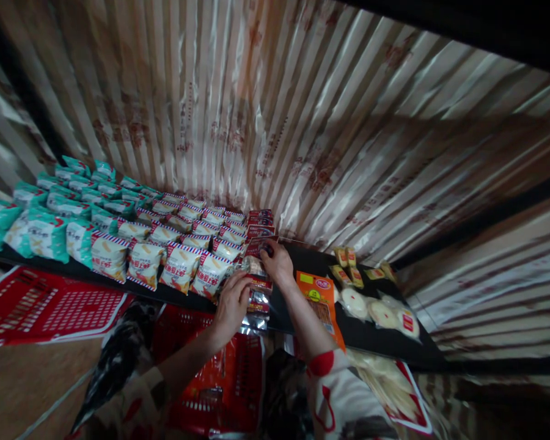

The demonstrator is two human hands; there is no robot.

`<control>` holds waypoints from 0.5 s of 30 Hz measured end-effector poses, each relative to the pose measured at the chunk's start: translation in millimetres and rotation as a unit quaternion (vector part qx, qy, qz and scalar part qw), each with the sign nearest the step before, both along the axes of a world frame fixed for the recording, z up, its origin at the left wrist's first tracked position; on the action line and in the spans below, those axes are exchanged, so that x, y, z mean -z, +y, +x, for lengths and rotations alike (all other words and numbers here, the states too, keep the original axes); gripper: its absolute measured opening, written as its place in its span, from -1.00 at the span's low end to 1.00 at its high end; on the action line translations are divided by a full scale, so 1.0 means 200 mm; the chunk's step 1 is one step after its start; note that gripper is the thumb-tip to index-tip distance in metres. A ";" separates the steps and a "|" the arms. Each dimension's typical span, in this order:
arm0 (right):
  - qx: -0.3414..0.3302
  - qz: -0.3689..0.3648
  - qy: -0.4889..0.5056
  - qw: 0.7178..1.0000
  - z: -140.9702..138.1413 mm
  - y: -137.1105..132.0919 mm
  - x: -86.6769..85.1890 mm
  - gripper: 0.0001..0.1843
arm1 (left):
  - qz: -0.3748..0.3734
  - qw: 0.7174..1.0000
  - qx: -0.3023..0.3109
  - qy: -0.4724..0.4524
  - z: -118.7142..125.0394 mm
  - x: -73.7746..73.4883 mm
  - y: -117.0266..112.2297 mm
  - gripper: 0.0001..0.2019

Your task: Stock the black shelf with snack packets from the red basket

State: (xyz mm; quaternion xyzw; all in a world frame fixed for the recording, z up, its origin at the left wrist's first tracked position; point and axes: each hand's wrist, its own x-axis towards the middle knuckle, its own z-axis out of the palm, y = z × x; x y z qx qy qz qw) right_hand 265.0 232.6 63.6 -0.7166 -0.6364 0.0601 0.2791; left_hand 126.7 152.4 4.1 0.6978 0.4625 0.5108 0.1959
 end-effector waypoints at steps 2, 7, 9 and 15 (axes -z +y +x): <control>0.005 -0.012 -0.024 1.000 -0.01 0.00 0.00 -0.66 | -0.001 1.000 -0.002 -0.002 0.00 0.01 0.00 -0.74; 0.023 -0.036 -0.057 0.997 -0.04 -0.03 -0.02 -0.65 | 0.000 1.000 -0.009 -0.007 -0.01 0.02 0.00 -0.76; 0.025 -0.040 -0.063 0.997 -0.05 -0.03 -0.01 -0.65 | -0.003 1.000 -0.011 -0.006 -0.01 0.02 0.00 -0.77; 0.011 -0.005 -0.091 0.996 -0.05 0.00 0.01 -0.66 | -0.017 1.000 -0.019 -0.014 0.00 0.02 0.01 -0.78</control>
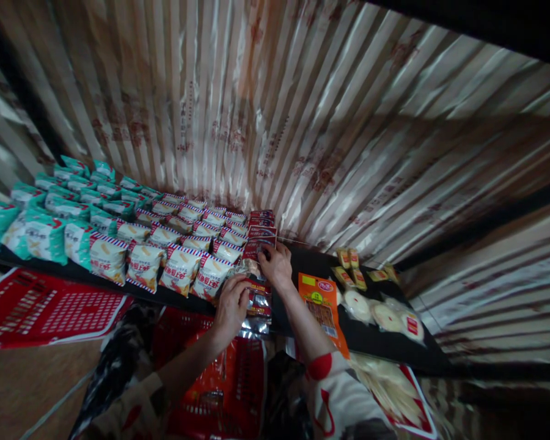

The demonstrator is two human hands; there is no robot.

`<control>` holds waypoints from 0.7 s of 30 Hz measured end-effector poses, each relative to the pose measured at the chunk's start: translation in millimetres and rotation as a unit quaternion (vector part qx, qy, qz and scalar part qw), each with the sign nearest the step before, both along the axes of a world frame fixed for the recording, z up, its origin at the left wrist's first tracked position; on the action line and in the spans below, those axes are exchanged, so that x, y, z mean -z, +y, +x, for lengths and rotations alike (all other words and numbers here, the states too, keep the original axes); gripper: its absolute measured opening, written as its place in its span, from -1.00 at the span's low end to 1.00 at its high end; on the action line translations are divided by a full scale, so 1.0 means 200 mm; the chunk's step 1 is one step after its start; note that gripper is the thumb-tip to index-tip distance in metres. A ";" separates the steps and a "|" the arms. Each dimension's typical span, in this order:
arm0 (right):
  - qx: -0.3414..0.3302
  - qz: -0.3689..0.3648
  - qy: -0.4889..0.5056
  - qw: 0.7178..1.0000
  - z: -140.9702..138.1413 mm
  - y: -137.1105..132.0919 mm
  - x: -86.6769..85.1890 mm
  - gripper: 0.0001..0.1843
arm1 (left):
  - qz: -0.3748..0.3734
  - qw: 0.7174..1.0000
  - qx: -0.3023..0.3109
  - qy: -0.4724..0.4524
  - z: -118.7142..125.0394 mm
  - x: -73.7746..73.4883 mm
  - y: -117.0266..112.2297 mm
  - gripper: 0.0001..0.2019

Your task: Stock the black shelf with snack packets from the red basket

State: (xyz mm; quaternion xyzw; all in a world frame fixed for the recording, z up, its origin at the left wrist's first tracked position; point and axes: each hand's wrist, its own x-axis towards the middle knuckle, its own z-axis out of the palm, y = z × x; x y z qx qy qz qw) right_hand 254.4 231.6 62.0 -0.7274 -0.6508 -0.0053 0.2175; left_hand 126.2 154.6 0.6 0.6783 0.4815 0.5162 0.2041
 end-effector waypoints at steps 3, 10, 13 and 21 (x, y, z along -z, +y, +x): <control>-0.018 0.020 -0.015 1.000 0.00 0.01 0.02 -0.65 | -0.003 1.000 0.000 -0.003 0.00 0.00 0.01 -0.78; -0.069 0.006 -0.007 0.998 -0.03 0.00 0.03 -0.67 | -0.008 1.000 -0.003 -0.002 0.00 -0.01 0.01 -0.79; -0.106 -0.009 -0.028 0.994 -0.06 0.00 0.02 -0.69 | -0.016 1.000 -0.003 0.021 -0.01 -0.02 0.00 -0.80; -0.161 -0.062 -0.066 0.983 -0.05 0.01 0.03 -0.65 | -0.030 0.995 -0.017 0.094 -0.02 -0.07 -0.04 -0.84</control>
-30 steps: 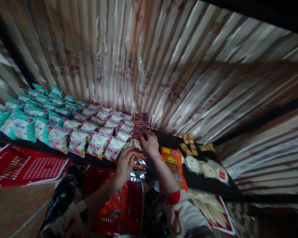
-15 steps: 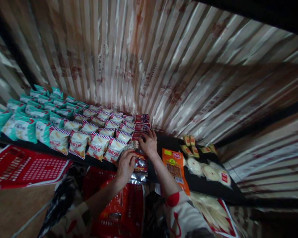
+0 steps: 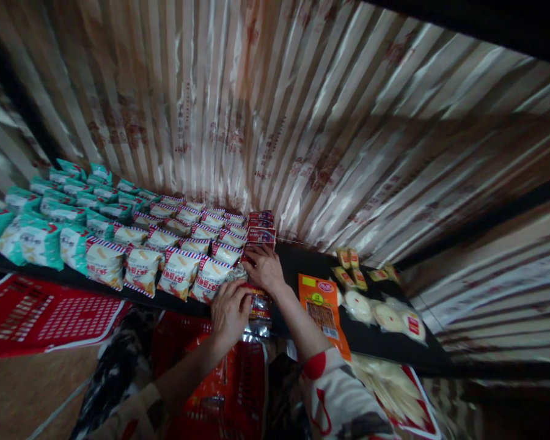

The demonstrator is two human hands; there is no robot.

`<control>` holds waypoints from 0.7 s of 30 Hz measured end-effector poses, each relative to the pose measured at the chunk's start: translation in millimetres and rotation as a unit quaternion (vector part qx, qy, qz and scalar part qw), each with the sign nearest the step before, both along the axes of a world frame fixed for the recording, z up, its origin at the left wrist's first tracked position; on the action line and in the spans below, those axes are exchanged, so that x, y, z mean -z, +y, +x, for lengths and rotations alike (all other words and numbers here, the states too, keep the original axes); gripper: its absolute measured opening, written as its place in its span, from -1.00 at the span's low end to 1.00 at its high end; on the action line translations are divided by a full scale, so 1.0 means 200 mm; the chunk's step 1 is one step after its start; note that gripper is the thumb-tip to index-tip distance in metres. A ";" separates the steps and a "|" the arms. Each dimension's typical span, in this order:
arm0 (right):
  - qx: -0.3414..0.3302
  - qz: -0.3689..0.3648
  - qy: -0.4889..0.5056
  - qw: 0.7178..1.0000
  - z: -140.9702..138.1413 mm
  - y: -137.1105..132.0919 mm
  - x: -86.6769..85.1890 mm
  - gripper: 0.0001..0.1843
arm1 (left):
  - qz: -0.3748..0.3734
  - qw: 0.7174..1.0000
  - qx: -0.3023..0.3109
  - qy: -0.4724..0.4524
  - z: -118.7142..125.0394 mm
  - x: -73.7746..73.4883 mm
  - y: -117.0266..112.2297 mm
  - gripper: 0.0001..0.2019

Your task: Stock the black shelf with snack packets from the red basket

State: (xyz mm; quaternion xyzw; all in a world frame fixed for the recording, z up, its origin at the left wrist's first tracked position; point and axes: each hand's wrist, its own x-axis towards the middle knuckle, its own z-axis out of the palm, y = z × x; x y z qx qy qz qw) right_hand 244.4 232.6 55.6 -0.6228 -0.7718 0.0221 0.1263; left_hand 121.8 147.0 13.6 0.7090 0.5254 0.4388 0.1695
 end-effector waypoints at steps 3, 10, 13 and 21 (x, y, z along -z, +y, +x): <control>-0.015 0.000 0.002 1.000 0.02 0.00 0.00 -0.64 | 0.009 1.000 0.006 0.008 0.00 0.00 0.00 -0.84; -0.046 0.032 0.016 0.998 0.02 -0.04 -0.06 -0.64 | 0.019 1.000 0.009 0.019 -0.01 0.00 -0.03 -0.75; -0.064 0.047 0.035 0.996 0.02 -0.07 -0.08 -0.69 | 0.020 0.999 0.016 0.026 -0.02 -0.01 -0.04 -0.73; -0.086 0.048 0.043 0.994 0.05 -0.17 -0.03 -0.69 | 0.037 0.999 0.034 0.019 -0.03 0.02 -0.07 -0.66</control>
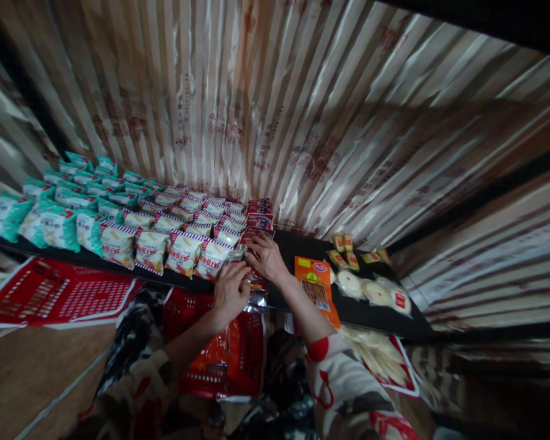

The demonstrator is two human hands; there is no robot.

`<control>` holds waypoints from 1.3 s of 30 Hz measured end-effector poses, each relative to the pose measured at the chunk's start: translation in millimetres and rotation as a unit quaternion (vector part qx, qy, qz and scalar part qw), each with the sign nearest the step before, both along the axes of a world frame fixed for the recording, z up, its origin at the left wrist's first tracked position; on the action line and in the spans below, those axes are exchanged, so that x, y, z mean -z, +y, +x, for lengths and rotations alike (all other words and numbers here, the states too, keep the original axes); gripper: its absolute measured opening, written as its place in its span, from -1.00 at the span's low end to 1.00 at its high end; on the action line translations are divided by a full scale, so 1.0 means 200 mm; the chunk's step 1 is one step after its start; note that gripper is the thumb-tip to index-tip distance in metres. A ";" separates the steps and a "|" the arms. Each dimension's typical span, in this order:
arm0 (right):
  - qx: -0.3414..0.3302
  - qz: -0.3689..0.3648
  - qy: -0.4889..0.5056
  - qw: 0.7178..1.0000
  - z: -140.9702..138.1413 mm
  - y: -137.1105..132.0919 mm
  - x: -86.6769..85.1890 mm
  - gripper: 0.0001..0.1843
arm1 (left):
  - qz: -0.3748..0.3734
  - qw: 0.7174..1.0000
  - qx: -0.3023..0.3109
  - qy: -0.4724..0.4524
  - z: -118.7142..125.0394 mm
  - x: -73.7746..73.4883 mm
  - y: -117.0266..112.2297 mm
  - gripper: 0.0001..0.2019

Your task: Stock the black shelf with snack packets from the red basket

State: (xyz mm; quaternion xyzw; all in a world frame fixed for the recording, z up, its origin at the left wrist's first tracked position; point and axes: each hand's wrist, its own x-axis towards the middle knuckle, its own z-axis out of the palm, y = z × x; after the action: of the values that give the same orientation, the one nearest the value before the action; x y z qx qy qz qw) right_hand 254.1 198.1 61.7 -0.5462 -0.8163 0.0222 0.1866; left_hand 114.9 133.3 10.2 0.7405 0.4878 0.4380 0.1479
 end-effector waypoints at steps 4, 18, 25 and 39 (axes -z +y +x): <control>-0.008 0.009 0.000 1.000 0.00 -0.03 0.03 -0.67 | 0.001 1.000 0.001 0.001 0.00 0.00 -0.01 -0.64; 0.075 0.035 0.067 0.994 0.05 -0.03 0.12 -0.63 | -0.020 0.999 -0.046 -0.007 -0.04 0.07 -0.04 -0.65; 0.065 0.011 0.087 0.994 0.04 0.07 0.12 -0.66 | -0.034 0.999 -0.006 -0.007 -0.05 0.05 0.01 -0.68; 0.011 0.185 0.253 0.949 -0.06 -0.34 -0.06 -0.68 | -0.112 0.990 -0.032 -0.074 -0.44 0.20 -0.22 -0.75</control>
State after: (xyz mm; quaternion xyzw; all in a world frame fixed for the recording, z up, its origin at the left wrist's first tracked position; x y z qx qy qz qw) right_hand 243.0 129.3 73.1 -0.4873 -0.7258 0.0061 0.4855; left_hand 27.1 89.7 -29.9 0.6687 0.5455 0.4382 0.2514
